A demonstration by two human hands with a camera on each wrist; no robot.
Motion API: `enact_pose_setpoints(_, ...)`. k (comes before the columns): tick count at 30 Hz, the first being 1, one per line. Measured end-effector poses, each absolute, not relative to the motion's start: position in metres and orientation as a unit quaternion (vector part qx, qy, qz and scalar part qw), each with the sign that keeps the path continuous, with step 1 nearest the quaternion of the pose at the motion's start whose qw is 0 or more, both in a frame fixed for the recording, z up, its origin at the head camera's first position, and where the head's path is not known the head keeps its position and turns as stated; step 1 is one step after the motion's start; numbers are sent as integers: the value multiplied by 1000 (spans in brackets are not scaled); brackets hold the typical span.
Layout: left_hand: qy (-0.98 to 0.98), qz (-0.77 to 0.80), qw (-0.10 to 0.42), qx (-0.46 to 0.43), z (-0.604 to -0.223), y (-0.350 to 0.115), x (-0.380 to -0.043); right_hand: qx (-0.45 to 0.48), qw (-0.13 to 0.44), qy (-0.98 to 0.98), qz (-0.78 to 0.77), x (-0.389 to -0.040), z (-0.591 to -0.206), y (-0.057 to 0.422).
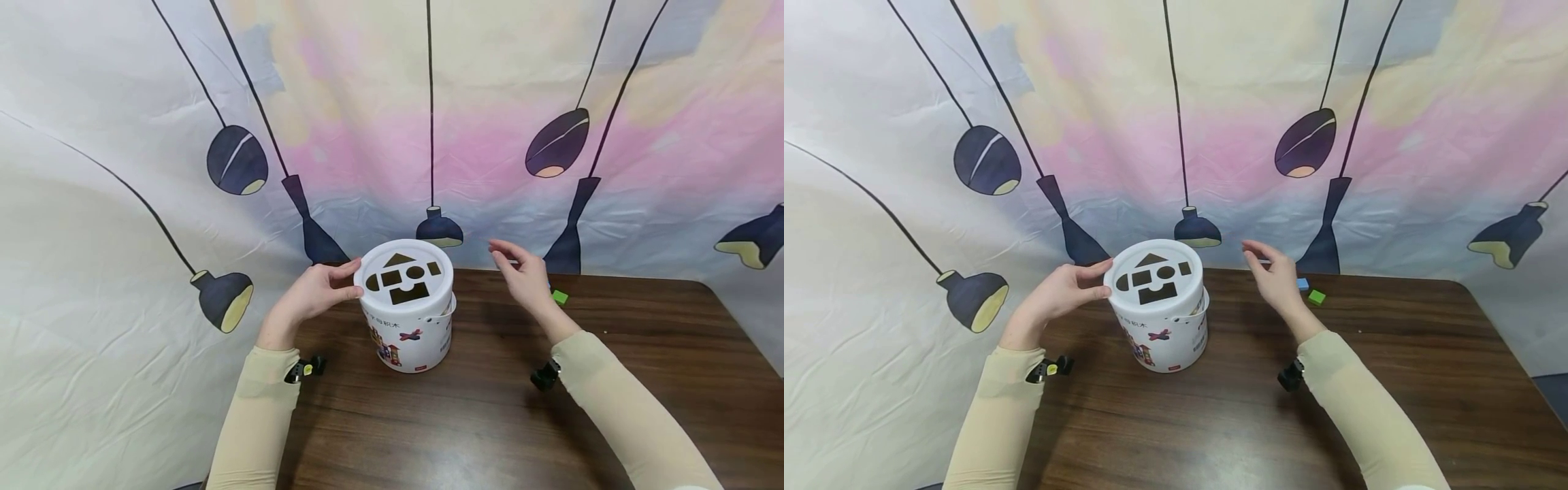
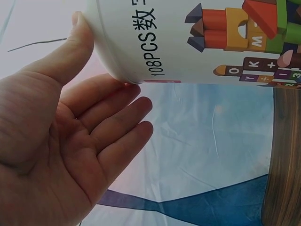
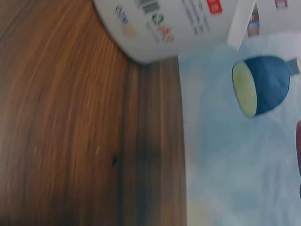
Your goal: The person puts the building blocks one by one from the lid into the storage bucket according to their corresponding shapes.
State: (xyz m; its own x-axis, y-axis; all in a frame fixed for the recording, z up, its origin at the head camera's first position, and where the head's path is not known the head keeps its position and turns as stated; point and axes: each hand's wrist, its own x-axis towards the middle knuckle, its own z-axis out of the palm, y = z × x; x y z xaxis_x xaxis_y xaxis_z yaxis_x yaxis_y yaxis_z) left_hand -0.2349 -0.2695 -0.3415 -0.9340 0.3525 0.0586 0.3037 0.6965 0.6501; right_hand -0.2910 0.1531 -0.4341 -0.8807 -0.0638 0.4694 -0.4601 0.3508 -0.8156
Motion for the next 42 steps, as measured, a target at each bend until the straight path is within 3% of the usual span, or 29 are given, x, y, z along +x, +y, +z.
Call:
enact_pose_setpoints(22, 911, 377, 51, 157, -339, -270, -231, 42, 157, -854, 495, -274, -478, 256)
enact_pose_setpoints(42, 912, 376, 51, 155, -340, -268, -231, -10, 81, -884, 460, -269, -509, 281)
